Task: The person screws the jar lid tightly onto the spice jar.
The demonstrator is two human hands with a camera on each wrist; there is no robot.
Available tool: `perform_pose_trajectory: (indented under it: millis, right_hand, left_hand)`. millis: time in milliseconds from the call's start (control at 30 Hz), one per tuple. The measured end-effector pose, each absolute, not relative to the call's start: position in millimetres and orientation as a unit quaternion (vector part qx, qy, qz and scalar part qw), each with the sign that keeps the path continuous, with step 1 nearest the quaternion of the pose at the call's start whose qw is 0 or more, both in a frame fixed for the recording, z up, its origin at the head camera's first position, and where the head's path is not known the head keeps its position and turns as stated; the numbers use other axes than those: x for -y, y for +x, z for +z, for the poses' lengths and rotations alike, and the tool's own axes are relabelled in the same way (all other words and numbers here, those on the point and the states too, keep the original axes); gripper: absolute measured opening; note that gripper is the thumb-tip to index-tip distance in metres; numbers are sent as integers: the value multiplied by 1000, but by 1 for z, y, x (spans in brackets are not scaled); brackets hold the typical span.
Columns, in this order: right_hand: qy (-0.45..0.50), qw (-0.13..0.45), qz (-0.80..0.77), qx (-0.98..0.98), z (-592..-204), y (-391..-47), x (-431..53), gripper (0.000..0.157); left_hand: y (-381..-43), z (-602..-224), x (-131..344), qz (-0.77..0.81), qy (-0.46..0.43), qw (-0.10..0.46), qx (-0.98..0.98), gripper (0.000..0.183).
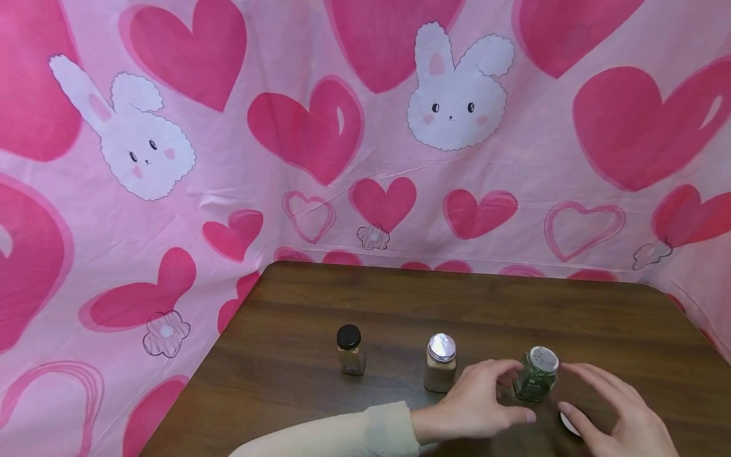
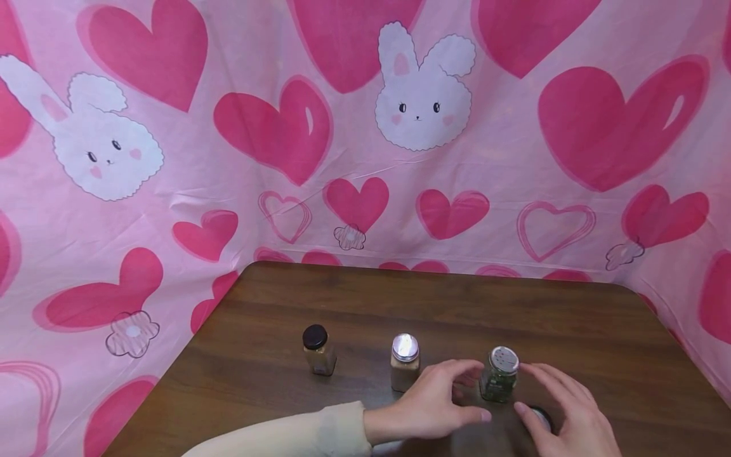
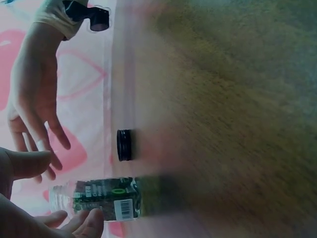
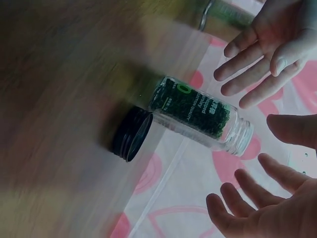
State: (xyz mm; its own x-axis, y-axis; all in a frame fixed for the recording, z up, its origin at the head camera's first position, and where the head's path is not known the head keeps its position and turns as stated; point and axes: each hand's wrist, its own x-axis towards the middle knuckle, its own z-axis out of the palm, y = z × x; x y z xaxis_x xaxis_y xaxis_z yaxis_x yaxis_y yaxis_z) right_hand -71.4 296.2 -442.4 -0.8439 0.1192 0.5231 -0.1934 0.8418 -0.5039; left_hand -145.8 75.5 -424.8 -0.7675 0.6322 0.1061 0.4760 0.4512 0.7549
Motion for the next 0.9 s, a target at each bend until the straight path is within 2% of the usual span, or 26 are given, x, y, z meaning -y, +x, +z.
perform_pose_trajectory:
  millis: [300, 533, 667, 900]
  right_hand:
    - [27, 222, 241, 944, -447, -73, -316, 77]
    - [35, 154, 233, 960, -451, -76, -326, 76]
    - [49, 140, 228, 962, -453, -77, -328, 74]
    - [28, 44, 205, 977, -454, -81, -333, 87]
  left_hand:
    - [-149, -430, -80, 392, 313, 74, -862, 59]
    - [-153, -432, -87, 377, 311, 72, -869, 63]
    - [-156, -433, -89, 387, 305, 88, -866, 64]
    - [-161, -436, -92, 395, 294, 105, -864, 64]
